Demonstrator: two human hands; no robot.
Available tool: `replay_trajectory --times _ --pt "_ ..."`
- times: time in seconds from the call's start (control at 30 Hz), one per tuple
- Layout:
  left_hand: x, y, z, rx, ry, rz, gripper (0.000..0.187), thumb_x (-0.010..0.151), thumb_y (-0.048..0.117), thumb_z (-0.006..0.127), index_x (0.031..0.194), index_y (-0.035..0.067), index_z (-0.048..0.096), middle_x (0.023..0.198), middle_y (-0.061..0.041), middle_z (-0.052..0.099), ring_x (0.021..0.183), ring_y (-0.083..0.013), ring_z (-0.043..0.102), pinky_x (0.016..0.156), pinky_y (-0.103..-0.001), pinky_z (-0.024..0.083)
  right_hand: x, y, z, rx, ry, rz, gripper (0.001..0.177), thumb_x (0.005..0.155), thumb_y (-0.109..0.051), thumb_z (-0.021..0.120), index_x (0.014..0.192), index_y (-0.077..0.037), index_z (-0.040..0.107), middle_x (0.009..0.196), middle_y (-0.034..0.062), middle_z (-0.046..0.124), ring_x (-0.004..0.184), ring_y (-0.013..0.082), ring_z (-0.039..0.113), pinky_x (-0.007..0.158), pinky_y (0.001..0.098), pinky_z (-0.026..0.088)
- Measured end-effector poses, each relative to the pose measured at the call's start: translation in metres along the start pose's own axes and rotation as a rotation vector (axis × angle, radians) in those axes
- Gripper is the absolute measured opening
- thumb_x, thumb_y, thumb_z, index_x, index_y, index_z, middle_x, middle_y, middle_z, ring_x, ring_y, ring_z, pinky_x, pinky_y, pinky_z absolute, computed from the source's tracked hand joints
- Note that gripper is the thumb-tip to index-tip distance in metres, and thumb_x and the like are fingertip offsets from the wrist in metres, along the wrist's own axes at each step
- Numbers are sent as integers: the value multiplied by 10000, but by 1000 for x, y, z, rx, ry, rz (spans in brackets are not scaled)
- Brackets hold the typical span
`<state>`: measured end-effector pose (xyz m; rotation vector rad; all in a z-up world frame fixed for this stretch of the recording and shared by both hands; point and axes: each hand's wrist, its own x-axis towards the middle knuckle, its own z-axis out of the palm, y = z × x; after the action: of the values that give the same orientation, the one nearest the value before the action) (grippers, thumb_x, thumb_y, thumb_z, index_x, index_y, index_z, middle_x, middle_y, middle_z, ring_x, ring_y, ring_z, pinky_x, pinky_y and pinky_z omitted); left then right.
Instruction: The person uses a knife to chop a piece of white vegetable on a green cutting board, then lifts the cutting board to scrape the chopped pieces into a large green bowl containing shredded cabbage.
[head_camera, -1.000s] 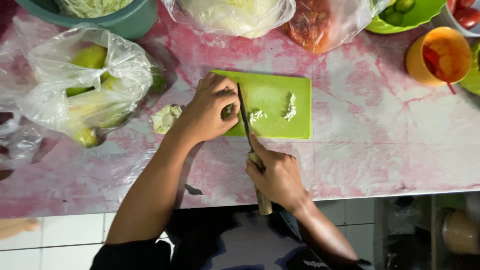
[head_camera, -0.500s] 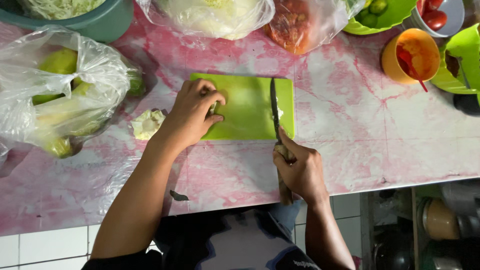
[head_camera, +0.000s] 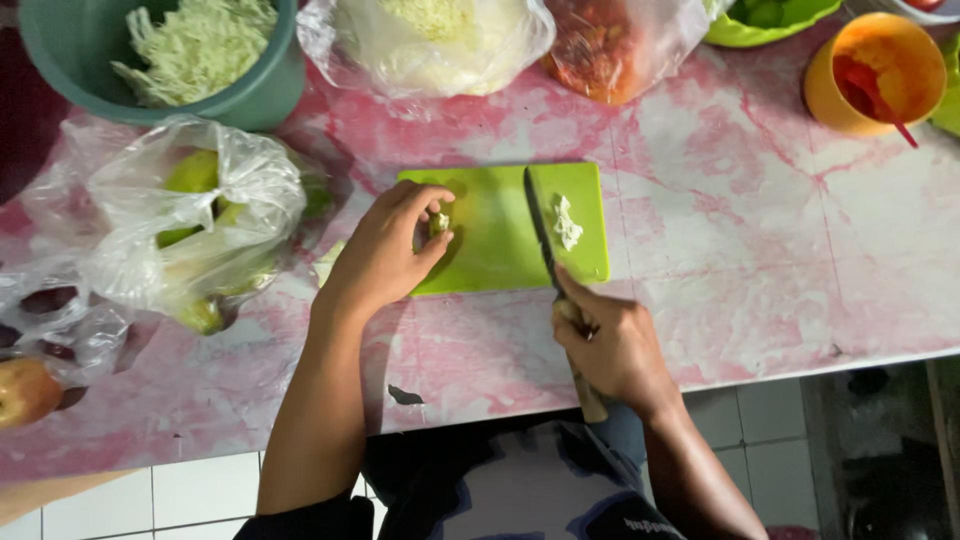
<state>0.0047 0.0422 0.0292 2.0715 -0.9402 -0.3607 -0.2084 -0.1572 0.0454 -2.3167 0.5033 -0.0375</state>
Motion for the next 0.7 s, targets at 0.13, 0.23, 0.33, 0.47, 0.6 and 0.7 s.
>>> replay_trajectory --times 0.13,0.23,0.33,0.47,0.6,0.7 --pt "-1 0 -5 8 23 27 391 834 0 687 1213 78 629 1061 -109 668 924 -249 698 827 -369 566 0 -6 5 133 -63 -146 631 773 -71 766 1389 -99 630 752 140 693 582 165 659 638 313 558" --pt "-1 2 -5 44 15 34 364 804 35 760 1154 55 665 982 -107 710 890 -272 693 788 -386 540 4 -4 3 137 -64 -142 604 784 -79 766 1375 -105 638 753 123 711 589 152 674 629 305 552" --pt "2 2 0 -35 -34 -36 285 824 44 752 1103 61 700 986 -114 723 856 -254 725 761 -365 557 5 2 -8 73 -68 -44 591 801 -85 764 1378 -103 637 678 140 649 527 182 616 598 311 529" --pt "4 2 16 32 -53 104 229 848 16 716 1070 70 721 992 -98 744 862 -282 721 841 -395 544 4 8 -15 -11 -45 34 588 803 -64 755 1381 -98 652 649 153 602 508 181 546 570 311 509" --pt "4 3 32 -11 -93 212 228 853 19 709 1074 70 718 1021 -97 734 981 -294 692 855 -415 530 -4 8 -4 67 -1 -26 579 803 -62 763 1371 -60 649 606 84 520 535 94 490 537 275 487" --pt "3 4 35 -65 -71 159 218 849 36 708 1062 79 727 972 -51 743 951 -256 699 1075 -583 288 -3 3 4 91 -41 -43 592 804 -60 766 1383 -56 641 584 61 459 525 92 432 505 281 449"
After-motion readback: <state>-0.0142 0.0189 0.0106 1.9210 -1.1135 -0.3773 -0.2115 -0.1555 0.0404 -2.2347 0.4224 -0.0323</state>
